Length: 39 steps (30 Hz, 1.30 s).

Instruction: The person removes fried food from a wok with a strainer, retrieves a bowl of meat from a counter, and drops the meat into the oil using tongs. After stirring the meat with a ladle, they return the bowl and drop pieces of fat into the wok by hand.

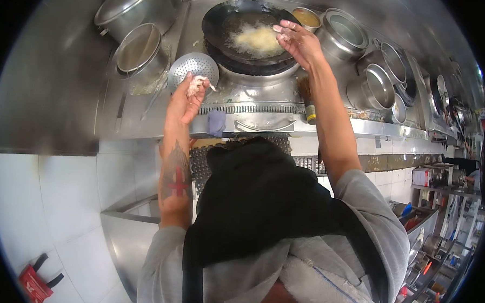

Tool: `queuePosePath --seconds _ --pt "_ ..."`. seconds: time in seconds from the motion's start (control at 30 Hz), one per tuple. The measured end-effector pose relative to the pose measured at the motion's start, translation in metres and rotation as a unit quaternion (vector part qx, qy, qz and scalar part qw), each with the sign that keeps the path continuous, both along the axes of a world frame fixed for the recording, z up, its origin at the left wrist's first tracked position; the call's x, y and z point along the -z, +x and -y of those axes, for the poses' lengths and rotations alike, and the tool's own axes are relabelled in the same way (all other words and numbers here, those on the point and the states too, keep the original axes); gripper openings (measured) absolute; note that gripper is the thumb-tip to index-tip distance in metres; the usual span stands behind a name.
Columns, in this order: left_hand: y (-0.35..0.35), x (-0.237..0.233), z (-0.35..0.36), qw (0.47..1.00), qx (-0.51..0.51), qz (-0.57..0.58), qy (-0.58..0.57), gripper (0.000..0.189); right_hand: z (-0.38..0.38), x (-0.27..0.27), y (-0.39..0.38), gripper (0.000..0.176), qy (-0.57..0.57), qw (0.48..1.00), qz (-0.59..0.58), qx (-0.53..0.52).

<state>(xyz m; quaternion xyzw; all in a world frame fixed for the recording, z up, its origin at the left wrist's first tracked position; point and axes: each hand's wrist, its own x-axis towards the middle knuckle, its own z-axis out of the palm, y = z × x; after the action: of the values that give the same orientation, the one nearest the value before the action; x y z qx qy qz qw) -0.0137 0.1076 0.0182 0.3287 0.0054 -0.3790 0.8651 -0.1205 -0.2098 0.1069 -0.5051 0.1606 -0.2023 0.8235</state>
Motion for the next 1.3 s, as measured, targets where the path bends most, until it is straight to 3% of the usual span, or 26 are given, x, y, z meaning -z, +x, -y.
queuePosePath --seconds 0.1,0.17,0.2,0.23,0.33,0.43,0.5,0.53,0.57,0.63,0.73,0.77,0.87,0.9,0.97,1.03,1.1,1.13,1.17,1.2,1.23,1.3 --pt "-0.009 0.003 0.001 0.998 0.015 -0.046 -0.033 0.026 0.045 0.036 0.024 0.016 0.008 0.999 0.034 0.008" --pt "-0.020 -0.008 -0.001 1.000 0.023 -0.013 -0.003 0.026 0.075 0.081 0.053 0.023 -0.063 0.997 -0.020 0.047" --pt "-0.028 -0.014 -0.001 1.000 0.026 -0.011 -0.003 0.026 0.079 0.104 0.064 0.026 -0.284 0.952 -0.080 0.088" --pt "-0.036 -0.021 0.000 0.999 0.025 0.007 0.020 0.026 0.078 0.112 0.073 0.030 -0.488 0.853 -0.136 0.126" --pt "-0.036 -0.010 -0.003 0.998 0.037 0.046 0.037 0.022 0.041 0.098 0.066 0.043 -0.632 0.718 -0.293 0.005" --pt "-0.039 -0.015 -0.001 0.991 0.023 0.090 0.098 0.014 0.038 0.092 0.063 0.046 -0.609 0.748 -0.258 0.054" --pt "-0.029 0.000 -0.014 0.993 0.077 0.076 0.048 0.035 0.028 0.062 0.040 0.044 -0.579 0.771 -0.254 0.080" --pt "-0.035 -0.010 -0.010 0.989 0.071 0.094 0.090 0.047 0.026 0.052 0.026 0.041 -0.550 0.796 -0.234 0.094" --pt "-0.039 -0.012 -0.004 0.987 0.080 0.101 0.094 0.047 0.024 0.045 0.010 0.039 -0.519 0.820 -0.213 0.109" --pt "-0.048 -0.012 0.015 0.940 0.123 0.185 0.258 0.040 0.022 0.049 -0.021 0.040 -0.527 0.813 -0.210 0.132" --pt "-0.070 -0.022 0.077 0.890 0.186 0.385 0.160 0.019 0.014 0.071 -0.059 0.039 -0.439 0.865 -0.206 0.132" --pt "-0.066 -0.024 0.099 0.857 0.190 0.464 0.119 0.018 0.003 0.068 -0.078 0.037 -0.439 0.861 -0.223 0.125" --pt "-0.022 -0.034 0.161 0.646 0.152 0.719 0.205 0.027 -0.011 0.084 -0.126 0.034 -0.442 0.847 -0.264 0.129" --pt "-0.003 -0.041 0.178 0.589 0.163 0.746 0.264 0.032 -0.016 0.093 -0.145 0.032 -0.452 0.835 -0.286 0.127" --pt "0.054 -0.027 0.209 0.419 0.172 0.770 0.449 0.037 -0.023 0.105 -0.185 0.031 -0.427 0.844 -0.288 0.150" --pt "0.107 -0.035 0.230 0.353 0.068 0.752 0.553 0.040 -0.031 0.106 -0.228 0.030 -0.418 0.836 -0.298 0.193" --pt "0.096 -0.125 0.237 0.331 0.001 0.748 0.576 0.030 -0.025 0.110 -0.272 0.031 -0.387 0.830 -0.326 0.236" --pt "0.124 -0.141 0.243 0.374 -0.143 0.823 0.402 0.033 -0.026 0.120 -0.299 0.031 -0.346 0.839 -0.345 0.241" --pt "0.104 -0.192 0.239 0.408 -0.151 0.796 0.420 0.040 -0.027 0.126 -0.322 0.030 -0.345 0.838 -0.322 0.274" --pt "0.092 -0.228 0.240 0.377 -0.207 0.804 0.410 0.038 -0.027 0.125 -0.341 0.029 -0.290 0.849 -0.333 0.291" --pt "0.061 -0.268 0.237 0.408 -0.220 0.769 0.441 0.034 -0.029 0.125 -0.361 0.028 -0.234 0.858 -0.343 0.304" --pt "0.041 -0.307 0.244 0.379 -0.269 0.782 0.415 0.032 -0.022 0.140 -0.403 0.029 -0.224 0.851 -0.344 0.327"
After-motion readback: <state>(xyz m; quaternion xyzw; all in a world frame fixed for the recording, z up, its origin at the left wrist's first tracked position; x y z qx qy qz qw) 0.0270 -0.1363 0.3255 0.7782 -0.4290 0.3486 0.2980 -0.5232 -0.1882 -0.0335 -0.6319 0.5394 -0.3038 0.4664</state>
